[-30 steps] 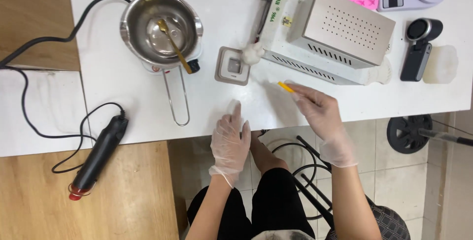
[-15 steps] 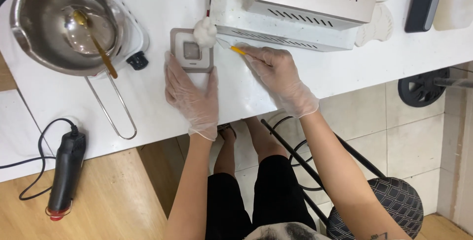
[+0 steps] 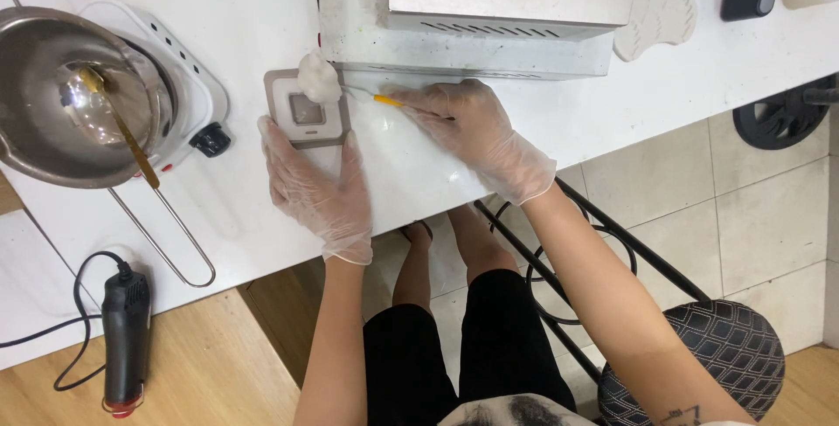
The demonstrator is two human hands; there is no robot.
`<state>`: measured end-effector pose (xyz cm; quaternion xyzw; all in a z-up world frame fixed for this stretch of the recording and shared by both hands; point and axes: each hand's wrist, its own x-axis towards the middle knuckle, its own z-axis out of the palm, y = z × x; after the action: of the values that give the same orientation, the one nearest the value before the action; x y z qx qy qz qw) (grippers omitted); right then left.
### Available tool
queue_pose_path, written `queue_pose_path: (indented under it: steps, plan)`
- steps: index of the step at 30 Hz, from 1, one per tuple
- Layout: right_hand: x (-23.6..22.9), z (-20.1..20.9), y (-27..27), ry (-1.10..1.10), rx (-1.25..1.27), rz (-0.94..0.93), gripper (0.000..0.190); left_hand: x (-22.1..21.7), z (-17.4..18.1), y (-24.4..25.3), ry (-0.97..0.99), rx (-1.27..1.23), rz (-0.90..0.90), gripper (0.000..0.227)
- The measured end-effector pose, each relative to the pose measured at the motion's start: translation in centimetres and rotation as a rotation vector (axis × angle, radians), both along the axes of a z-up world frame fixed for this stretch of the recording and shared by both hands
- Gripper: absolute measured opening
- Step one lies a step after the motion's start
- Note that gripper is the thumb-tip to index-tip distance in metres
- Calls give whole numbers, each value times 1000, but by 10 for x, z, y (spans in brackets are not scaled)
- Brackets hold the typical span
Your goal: Detaching and cleaning a rabbit-shaped wax candle using a detailing tool.
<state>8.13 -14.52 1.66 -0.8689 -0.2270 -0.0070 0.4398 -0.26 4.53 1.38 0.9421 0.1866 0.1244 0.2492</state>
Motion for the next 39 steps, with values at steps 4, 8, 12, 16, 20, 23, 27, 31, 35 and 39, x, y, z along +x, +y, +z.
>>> queue_pose_path:
  steps: [4, 8, 12, 16, 20, 23, 27, 31, 35, 39]
  plan:
    - [1, 4, -2, 54, -49, -3, 25, 1, -4, 1, 16, 24, -12, 95]
    - [1, 2, -4, 98, -10, 0, 24, 0, -5, 1, -3, 35, -19, 94]
    - [4, 5, -2, 158, -30, 2, 25, 1, -5, -1, 7, 49, -21, 93]
    - [3, -6, -5, 154, -42, 12, 24, 1, -6, 0, 9, 54, -25, 93]
    - [5, 0, -6, 129, -37, 31, 27, 1, -9, 0, 7, 59, -22, 93]
    - [4, -2, -6, 139, -29, 28, 27, 1, -6, -1, 11, 61, -18, 93]
    - [2, -4, -4, 67, 18, 24, 24, 2, -4, -1, 22, 48, -10, 95]
    - [3, 1, 0, 129, 5, 12, 23, 0, -6, 1, 0, 54, -18, 94]
    - [2, 3, 0, 212, 33, -6, 22, 1, -5, 0, 9, 23, -10, 94]
    - [3, 7, -1, 252, 6, 4, 22, 2, -4, -1, 34, 18, 10, 94]
